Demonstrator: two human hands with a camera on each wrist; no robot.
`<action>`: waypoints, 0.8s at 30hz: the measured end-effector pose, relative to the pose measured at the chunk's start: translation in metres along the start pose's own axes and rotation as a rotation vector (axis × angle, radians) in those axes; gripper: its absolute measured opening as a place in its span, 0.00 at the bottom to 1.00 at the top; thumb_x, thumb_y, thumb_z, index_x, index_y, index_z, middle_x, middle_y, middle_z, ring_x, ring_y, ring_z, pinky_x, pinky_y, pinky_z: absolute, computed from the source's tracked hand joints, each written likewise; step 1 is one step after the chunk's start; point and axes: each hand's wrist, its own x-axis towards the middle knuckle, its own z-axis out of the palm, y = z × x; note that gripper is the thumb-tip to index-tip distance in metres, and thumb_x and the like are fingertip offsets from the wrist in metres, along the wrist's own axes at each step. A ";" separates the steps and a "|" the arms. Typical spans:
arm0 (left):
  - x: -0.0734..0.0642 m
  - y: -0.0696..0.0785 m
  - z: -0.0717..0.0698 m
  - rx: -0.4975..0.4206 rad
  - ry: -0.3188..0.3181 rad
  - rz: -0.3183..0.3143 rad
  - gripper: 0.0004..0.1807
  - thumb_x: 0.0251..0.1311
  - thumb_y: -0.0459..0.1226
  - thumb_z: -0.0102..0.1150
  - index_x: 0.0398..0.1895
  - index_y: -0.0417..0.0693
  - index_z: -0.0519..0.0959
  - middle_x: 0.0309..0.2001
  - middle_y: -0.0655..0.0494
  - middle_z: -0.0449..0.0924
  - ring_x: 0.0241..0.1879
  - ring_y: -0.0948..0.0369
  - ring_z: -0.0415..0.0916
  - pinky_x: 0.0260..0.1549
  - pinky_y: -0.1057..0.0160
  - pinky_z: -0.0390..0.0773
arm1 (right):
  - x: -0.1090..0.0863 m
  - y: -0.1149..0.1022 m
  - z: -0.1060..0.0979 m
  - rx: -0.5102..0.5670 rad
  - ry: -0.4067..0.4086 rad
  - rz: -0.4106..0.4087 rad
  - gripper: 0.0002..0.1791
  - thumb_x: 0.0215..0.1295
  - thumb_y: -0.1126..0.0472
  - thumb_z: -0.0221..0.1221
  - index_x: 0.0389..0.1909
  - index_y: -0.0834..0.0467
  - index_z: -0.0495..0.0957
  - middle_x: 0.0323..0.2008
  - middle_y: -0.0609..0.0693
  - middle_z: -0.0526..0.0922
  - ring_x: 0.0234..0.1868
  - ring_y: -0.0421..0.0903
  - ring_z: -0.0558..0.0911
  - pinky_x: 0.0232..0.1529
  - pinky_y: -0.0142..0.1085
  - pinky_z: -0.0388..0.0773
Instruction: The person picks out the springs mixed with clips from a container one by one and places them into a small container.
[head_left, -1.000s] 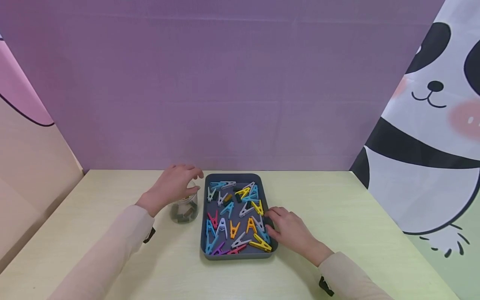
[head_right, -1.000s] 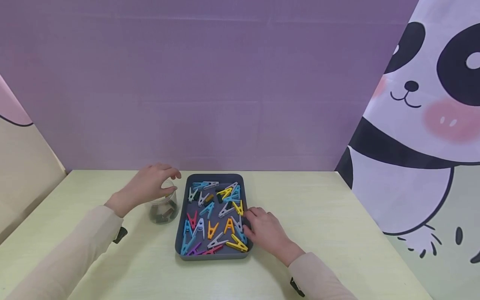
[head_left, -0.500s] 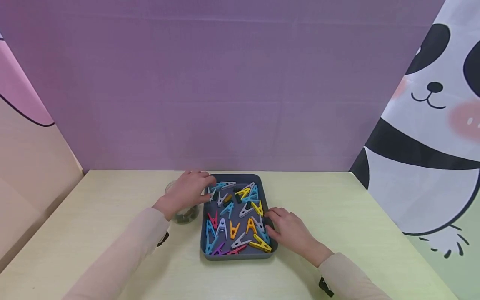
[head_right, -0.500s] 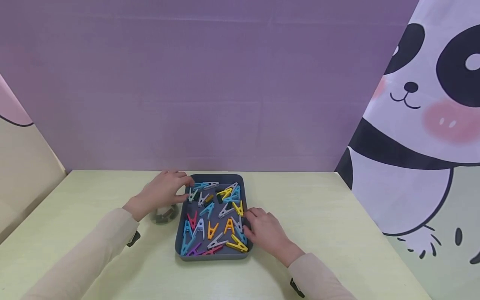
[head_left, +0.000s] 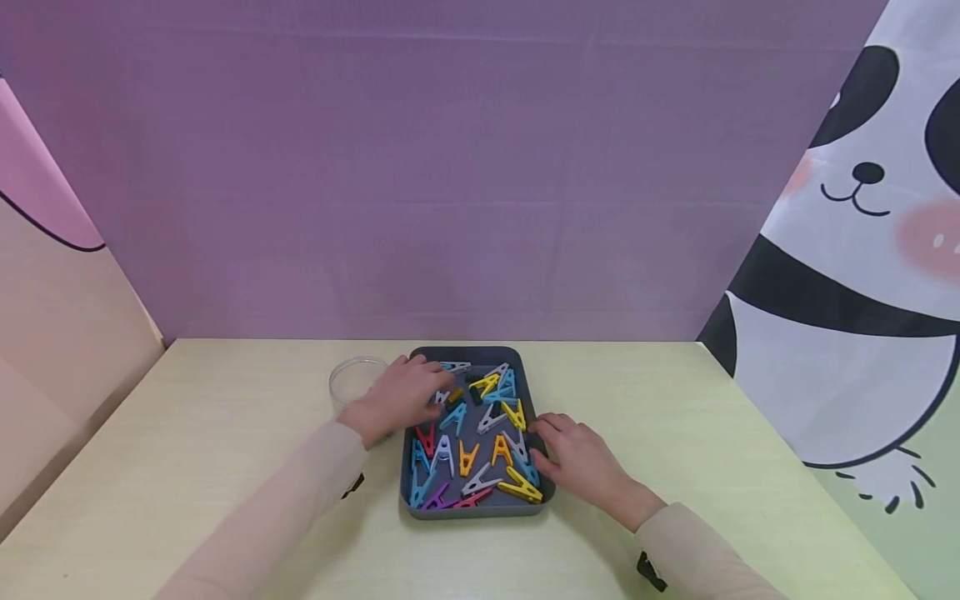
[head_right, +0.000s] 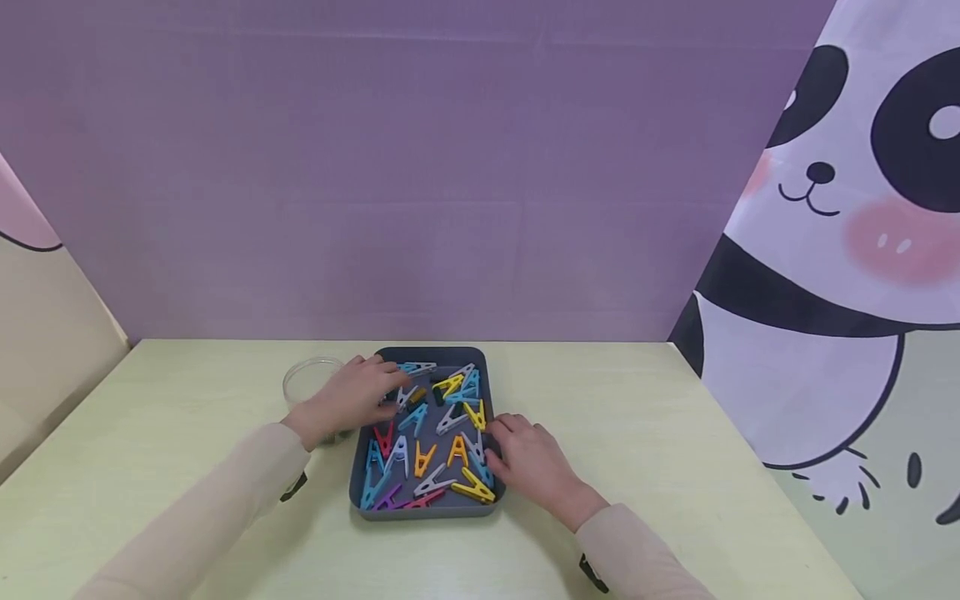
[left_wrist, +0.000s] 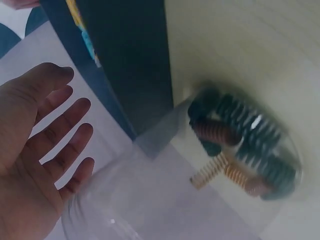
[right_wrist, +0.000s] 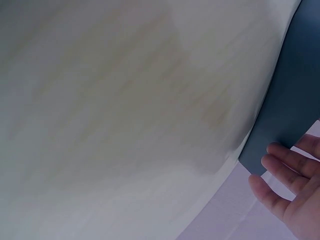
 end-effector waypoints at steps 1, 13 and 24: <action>0.001 0.001 0.002 -0.002 -0.005 0.002 0.17 0.53 0.44 0.61 0.47 0.55 0.78 0.45 0.58 0.79 0.43 0.57 0.71 0.45 0.55 0.70 | 0.000 0.000 0.000 -0.003 -0.008 0.007 0.16 0.53 0.56 0.62 0.42 0.59 0.77 0.43 0.52 0.79 0.43 0.48 0.79 0.41 0.42 0.78; 0.015 0.008 0.023 0.005 -0.028 -0.031 0.12 0.54 0.42 0.60 0.43 0.56 0.78 0.42 0.60 0.79 0.37 0.58 0.69 0.41 0.57 0.68 | 0.001 0.000 0.000 0.012 -0.042 0.034 0.16 0.55 0.55 0.61 0.43 0.57 0.77 0.45 0.51 0.79 0.45 0.47 0.78 0.44 0.41 0.78; 0.021 0.009 0.035 0.022 -0.033 -0.061 0.15 0.54 0.41 0.61 0.47 0.58 0.78 0.44 0.61 0.79 0.41 0.57 0.72 0.42 0.56 0.69 | 0.000 -0.002 -0.003 0.020 -0.032 0.030 0.16 0.54 0.56 0.61 0.43 0.58 0.77 0.45 0.51 0.79 0.44 0.47 0.79 0.44 0.40 0.78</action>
